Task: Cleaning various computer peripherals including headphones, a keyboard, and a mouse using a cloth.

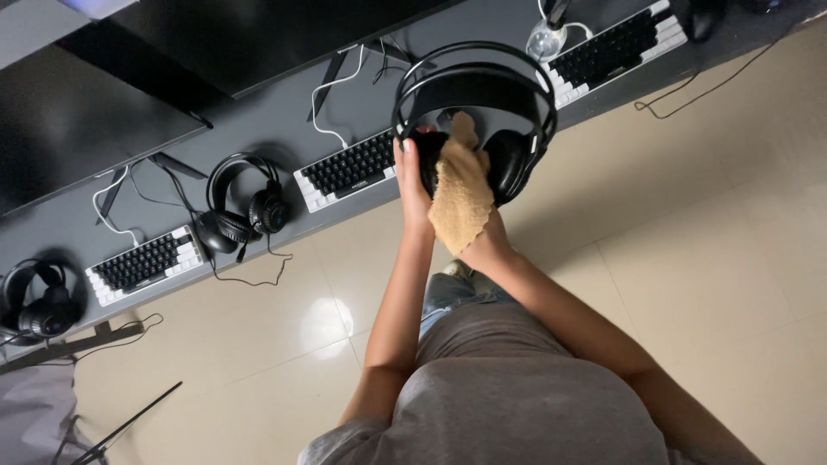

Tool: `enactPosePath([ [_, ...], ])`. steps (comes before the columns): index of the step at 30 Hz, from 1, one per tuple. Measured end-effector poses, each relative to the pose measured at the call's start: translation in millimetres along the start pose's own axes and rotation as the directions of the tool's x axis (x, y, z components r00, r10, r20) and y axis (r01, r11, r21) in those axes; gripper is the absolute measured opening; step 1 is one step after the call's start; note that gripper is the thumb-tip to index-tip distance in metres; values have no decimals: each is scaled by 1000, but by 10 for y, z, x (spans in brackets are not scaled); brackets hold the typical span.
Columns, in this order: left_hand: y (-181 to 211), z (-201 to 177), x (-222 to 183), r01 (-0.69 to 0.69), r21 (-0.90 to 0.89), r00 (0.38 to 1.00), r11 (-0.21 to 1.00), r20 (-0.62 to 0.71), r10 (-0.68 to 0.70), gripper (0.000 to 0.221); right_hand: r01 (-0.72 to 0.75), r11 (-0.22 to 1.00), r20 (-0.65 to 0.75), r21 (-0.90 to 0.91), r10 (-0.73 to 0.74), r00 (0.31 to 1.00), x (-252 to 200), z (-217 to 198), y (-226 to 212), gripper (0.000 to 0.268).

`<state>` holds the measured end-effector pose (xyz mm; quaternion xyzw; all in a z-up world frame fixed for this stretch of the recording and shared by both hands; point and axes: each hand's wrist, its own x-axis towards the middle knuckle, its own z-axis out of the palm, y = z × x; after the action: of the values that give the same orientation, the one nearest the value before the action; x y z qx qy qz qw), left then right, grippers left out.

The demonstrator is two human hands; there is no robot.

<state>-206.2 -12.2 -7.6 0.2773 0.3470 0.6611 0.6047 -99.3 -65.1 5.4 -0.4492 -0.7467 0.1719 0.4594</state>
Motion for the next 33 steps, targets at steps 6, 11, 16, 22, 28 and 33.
enactPosePath([
  [6,-512,-228,62,-52,162,997,985,-42,60,39,-49,996,23,-80,51,998,74,-21,314,59],
  [11,-507,-145,-24,-77,232,996,970,-23,85,38,-177,957,-5,228,183,983,-170,225,563,60],
  [16,-362,-132,-88,71,189,995,979,-80,-57,43,-293,856,-21,427,333,943,-450,386,798,53],
  [22,-416,-414,-54,-181,613,983,769,94,156,30,-168,986,24,23,167,986,-362,177,806,34],
  [28,-250,-392,-171,-177,768,982,615,100,159,36,-69,910,-376,410,238,896,-217,-80,538,49],
  [33,1,-182,-238,-192,793,981,578,172,90,44,152,959,-225,-238,-207,952,-182,27,610,37],
])
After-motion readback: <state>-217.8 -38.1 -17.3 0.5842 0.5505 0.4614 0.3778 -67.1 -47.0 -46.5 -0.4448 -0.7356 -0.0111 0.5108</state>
